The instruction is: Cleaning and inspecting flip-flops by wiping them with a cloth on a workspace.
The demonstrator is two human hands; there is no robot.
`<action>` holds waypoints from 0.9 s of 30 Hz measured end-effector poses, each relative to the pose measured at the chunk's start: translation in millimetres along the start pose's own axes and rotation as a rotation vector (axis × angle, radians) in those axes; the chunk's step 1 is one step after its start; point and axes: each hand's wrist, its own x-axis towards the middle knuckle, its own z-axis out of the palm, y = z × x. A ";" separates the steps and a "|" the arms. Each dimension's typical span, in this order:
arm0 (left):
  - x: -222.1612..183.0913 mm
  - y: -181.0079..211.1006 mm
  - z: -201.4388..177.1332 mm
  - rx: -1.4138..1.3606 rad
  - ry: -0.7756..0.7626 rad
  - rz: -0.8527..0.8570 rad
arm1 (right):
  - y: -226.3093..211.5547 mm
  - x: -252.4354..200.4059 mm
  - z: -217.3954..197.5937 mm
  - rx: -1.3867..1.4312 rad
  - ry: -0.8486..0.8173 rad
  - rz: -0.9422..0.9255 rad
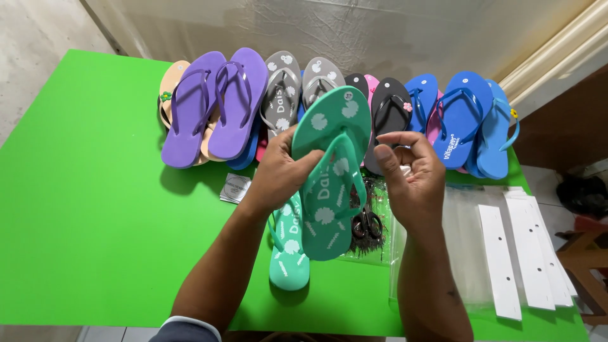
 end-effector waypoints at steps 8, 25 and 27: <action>-4.6 -29.3 2.0 0.299 -0.034 0.366 | 18.0 -7.2 -0.6 0.009 0.058 -0.061; 1.3 -30.9 -3.3 0.647 -0.044 1.205 | 49.8 -20.7 -5.4 -0.117 -0.103 -0.424; 0.4 -30.1 -4.4 0.645 -0.071 1.232 | 45.3 -20.4 -7.0 -0.109 -0.127 -0.451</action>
